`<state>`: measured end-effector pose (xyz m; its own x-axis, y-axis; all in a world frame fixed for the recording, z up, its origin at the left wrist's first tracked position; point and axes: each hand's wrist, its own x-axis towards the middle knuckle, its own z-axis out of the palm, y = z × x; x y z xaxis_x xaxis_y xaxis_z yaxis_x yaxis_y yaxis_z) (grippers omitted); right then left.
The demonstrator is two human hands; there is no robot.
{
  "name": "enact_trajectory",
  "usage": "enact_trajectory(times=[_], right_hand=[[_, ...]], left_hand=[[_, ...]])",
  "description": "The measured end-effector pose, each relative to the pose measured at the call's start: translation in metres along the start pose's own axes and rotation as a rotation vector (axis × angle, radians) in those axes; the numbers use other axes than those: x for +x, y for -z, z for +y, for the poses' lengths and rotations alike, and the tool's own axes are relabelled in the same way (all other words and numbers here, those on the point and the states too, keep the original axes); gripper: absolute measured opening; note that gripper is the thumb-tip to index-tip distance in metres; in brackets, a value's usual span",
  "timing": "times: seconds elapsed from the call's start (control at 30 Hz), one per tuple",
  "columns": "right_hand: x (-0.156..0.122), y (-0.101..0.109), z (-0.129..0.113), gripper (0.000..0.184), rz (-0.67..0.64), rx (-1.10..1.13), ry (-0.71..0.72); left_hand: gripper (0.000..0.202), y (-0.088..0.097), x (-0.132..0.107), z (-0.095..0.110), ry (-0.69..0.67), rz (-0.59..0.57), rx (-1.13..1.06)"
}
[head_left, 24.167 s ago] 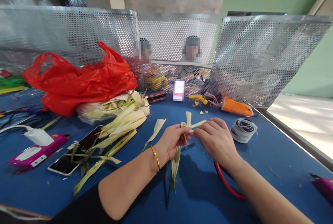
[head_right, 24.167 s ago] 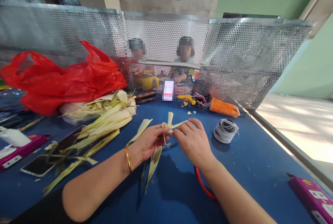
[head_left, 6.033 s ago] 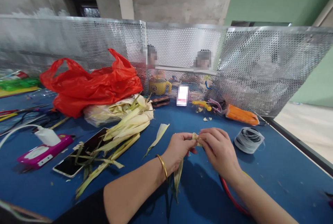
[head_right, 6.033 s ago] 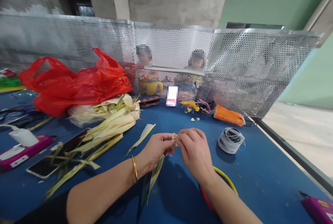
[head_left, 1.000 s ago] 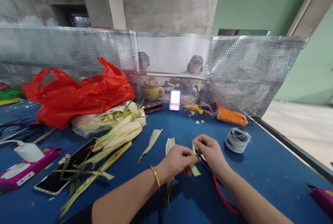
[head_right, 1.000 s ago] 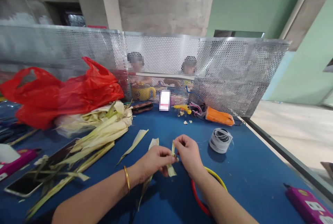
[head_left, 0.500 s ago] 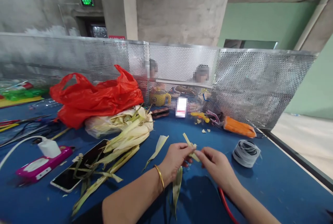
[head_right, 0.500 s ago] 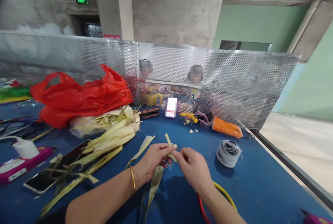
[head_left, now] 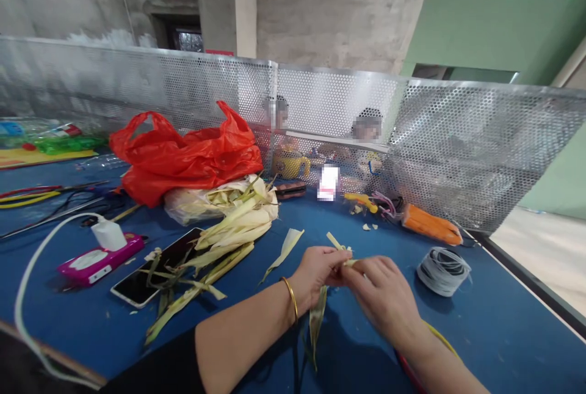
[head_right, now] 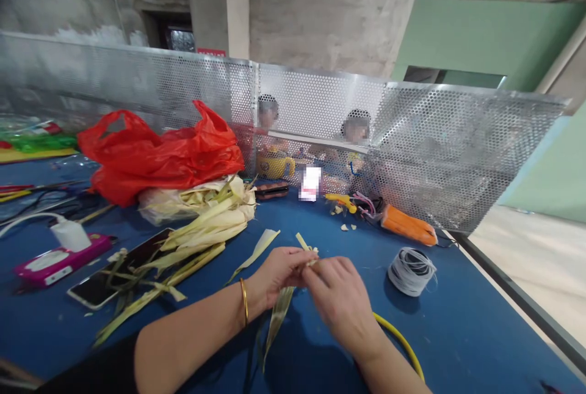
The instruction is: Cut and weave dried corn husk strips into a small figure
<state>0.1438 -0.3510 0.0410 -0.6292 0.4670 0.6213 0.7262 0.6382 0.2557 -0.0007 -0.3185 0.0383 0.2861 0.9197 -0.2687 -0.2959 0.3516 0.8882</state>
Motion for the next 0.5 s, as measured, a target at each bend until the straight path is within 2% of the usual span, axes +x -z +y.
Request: enact_trajectory(times=[0.07, 0.13, 0.3, 0.5], right_hand=[[-0.0005, -0.0019, -0.0052, 0.018, -0.095, -0.059, 0.147], [-0.0016, -0.0044, -0.008, 0.017, -0.142, -0.137, 0.189], [-0.0035, -0.0052, -0.0088, 0.019, -0.138, -0.219, 0.159], [-0.002, -0.0037, -0.011, 0.022, -0.031, -0.219, 0.086]], left_hand=[[0.028, -0.0017, 0.0, -0.002, -0.018, 0.003, -0.008], [0.027, -0.0031, -0.0002, -0.0036, -0.02, -0.002, 0.003], [0.032, -0.0025, -0.0014, -0.0026, -0.038, -0.017, 0.025], [0.037, -0.0029, -0.0036, -0.0012, -0.043, -0.008, 0.001]])
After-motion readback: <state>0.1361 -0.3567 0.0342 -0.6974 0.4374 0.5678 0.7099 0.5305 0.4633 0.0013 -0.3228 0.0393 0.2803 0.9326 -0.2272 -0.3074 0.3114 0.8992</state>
